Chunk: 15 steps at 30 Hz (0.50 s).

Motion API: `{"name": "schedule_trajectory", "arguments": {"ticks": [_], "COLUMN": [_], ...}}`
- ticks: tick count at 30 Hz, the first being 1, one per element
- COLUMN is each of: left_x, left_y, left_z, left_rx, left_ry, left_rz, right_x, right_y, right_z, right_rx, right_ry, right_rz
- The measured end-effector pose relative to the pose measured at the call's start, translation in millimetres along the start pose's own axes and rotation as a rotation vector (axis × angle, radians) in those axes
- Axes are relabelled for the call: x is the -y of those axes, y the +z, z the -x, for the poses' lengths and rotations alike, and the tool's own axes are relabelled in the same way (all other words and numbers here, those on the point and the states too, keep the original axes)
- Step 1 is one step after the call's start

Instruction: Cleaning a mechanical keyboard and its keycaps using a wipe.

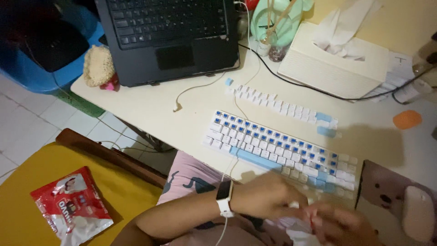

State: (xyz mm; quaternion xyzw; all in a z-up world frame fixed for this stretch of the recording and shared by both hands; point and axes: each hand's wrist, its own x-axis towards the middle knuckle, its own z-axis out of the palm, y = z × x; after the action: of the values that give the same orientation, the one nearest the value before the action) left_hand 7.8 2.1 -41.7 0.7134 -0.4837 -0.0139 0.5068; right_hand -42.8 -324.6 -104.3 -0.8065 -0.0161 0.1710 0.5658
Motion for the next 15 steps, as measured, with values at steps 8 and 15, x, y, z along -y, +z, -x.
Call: {"name": "schedule_trajectory", "arguments": {"ticks": [8, 15], "left_x": [35, 54], "left_y": [-46, -43], "left_z": [-30, -50], "left_rx": [-0.022, 0.088], "left_ry": [-0.111, -0.169], "left_rz": [-0.504, -0.646], "right_x": [91, 118], "right_y": [16, 27], "right_z": [-71, -94], "right_rx": [-0.274, -0.194], "right_ry": [0.023, 0.194], "right_rz": [-0.367, -0.376]}}
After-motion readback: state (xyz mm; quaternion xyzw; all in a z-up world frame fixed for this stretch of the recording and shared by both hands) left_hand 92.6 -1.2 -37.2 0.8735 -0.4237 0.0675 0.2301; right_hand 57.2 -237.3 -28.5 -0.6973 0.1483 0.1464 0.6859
